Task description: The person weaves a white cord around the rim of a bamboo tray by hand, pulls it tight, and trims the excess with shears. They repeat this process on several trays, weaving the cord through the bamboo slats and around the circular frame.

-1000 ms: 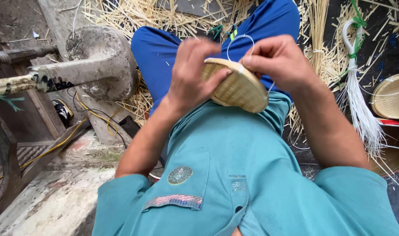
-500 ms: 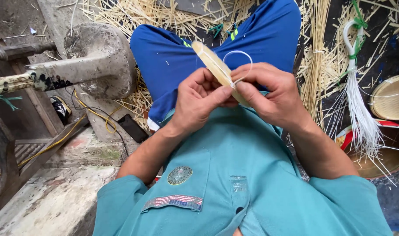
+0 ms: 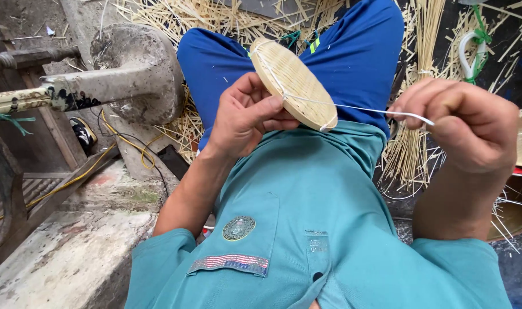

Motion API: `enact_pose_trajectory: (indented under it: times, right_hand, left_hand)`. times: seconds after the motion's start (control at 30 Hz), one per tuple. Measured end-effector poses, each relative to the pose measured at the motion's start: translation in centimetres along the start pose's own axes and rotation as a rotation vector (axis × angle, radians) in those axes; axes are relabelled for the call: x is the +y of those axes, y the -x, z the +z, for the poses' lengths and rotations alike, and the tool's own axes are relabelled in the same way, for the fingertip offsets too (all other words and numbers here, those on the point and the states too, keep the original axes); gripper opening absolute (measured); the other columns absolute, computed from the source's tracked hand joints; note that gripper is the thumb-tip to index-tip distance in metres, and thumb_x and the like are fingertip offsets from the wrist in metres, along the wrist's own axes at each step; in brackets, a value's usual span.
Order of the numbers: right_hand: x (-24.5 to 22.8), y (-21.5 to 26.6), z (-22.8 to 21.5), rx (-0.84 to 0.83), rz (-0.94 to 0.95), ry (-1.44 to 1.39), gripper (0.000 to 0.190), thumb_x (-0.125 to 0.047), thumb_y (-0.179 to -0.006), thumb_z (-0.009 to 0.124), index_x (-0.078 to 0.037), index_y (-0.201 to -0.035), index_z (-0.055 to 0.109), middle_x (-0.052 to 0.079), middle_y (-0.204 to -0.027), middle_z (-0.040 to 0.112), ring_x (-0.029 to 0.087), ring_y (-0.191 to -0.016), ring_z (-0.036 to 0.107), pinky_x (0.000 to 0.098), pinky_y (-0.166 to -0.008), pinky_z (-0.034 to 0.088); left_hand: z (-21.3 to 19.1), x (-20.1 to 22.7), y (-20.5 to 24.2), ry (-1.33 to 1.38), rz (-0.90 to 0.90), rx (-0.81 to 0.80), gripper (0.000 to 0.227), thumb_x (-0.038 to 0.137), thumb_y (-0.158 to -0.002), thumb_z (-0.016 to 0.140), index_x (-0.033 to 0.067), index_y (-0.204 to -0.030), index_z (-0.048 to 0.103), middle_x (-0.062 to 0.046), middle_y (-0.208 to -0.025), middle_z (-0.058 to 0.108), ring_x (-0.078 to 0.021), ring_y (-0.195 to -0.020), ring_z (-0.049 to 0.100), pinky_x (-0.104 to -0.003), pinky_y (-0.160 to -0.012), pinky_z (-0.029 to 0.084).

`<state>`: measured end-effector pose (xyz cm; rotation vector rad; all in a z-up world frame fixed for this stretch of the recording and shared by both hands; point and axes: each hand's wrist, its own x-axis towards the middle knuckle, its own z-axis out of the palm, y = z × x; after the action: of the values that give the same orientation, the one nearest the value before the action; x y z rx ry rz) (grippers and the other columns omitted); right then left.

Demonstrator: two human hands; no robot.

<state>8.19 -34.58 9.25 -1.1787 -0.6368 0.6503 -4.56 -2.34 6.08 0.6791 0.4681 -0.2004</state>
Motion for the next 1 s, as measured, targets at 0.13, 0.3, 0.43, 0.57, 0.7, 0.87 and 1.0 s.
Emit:
enact_pose_trajectory:
  times: [0.13, 0.3, 0.43, 0.57, 0.7, 0.87, 1.0]
  right_hand:
    - [-0.2, -3.7, 2.6, -0.053, 0.138, 0.233, 0.022, -0.016, -0.1, 0.065, 0.004, -0.107, 0.06, 0.017, -0.103, 0.069, 0.027, -0.094, 0.068, 0.0371, -0.088, 0.058]
    - [3.4, -5.5, 7.1, -0.165, 0.035, 0.58, 0.037, -0.015, -0.089, 0.082, 0.004, -0.118, 0.068, 0.014, -0.103, 0.071, 0.023, -0.091, 0.073, 0.0341, -0.081, 0.061]
    - [4.4, -5.4, 7.7, -0.114, -0.075, 0.752, 0.023, -0.009, -0.091, 0.082, -0.001, -0.11, 0.071, 0.013, -0.097, 0.071, 0.028, -0.088, 0.071, 0.0364, -0.077, 0.057]
    - [4.7, -5.2, 7.3, -0.109, -0.047, 0.875, 0.014, -0.004, -0.089, 0.079, -0.003, -0.096, 0.067, 0.012, -0.089, 0.069, 0.029, -0.082, 0.069, 0.0382, -0.072, 0.055]
    - [4.5, -5.2, 6.9, -0.092, -0.035, 0.861, 0.028, -0.006, -0.093, 0.079, 0.002, -0.118, 0.071, 0.013, -0.087, 0.071, 0.026, -0.073, 0.071, 0.0362, -0.065, 0.056]
    - [5.5, -4.2, 6.8, -0.125, -0.187, 0.947, 0.021, -0.003, -0.092, 0.077, 0.0, -0.112, 0.071, 0.011, -0.082, 0.071, 0.027, -0.073, 0.072, 0.0375, -0.066, 0.057]
    - [5.3, -3.3, 8.6, -0.116, -0.163, 0.897, 0.016, 0.003, -0.09, 0.074, 0.003, -0.105, 0.069, 0.012, -0.076, 0.068, 0.027, -0.068, 0.071, 0.0384, -0.063, 0.057]
  left_hand:
    - [-0.4, -0.1, -0.3, -0.034, -0.034, -0.007, 0.029, 0.003, -0.099, 0.071, -0.0029, -0.123, 0.057, -0.018, -0.116, 0.071, -0.0289, -0.104, 0.075, -0.048, -0.089, 0.067]
    - [-0.2, -1.6, -0.5, -0.126, -0.137, -0.029, 0.027, 0.004, -0.097, 0.073, -0.0025, -0.119, 0.058, -0.019, -0.111, 0.073, -0.0281, -0.098, 0.075, -0.046, -0.084, 0.067]
    - [-0.9, -1.9, -0.3, -0.087, -0.153, 0.01, 0.025, 0.004, -0.097, 0.074, -0.0017, -0.115, 0.058, -0.016, -0.111, 0.072, -0.0279, -0.099, 0.076, -0.046, -0.084, 0.068]
    - [-0.8, -2.5, -0.6, -0.091, -0.179, -0.01, 0.024, 0.005, -0.096, 0.073, -0.0001, -0.114, 0.058, -0.016, -0.109, 0.072, -0.0277, -0.097, 0.076, -0.045, -0.08, 0.068]
    - [-0.6, -1.8, -0.9, -0.095, -0.187, 0.019, 0.023, 0.004, -0.096, 0.072, 0.0008, -0.114, 0.059, -0.015, -0.11, 0.072, -0.0273, -0.095, 0.076, -0.044, -0.08, 0.068]
    - [-1.0, -2.2, -0.8, -0.098, -0.199, 0.061, 0.024, 0.004, -0.096, 0.072, -0.0015, -0.115, 0.059, -0.017, -0.108, 0.073, -0.0277, -0.092, 0.077, -0.043, -0.078, 0.067]
    - [-2.0, -2.5, -1.3, -0.104, -0.191, 0.114, 0.025, 0.005, -0.096, 0.071, -0.0038, -0.117, 0.06, -0.019, -0.105, 0.073, -0.0268, -0.087, 0.077, -0.043, -0.077, 0.068]
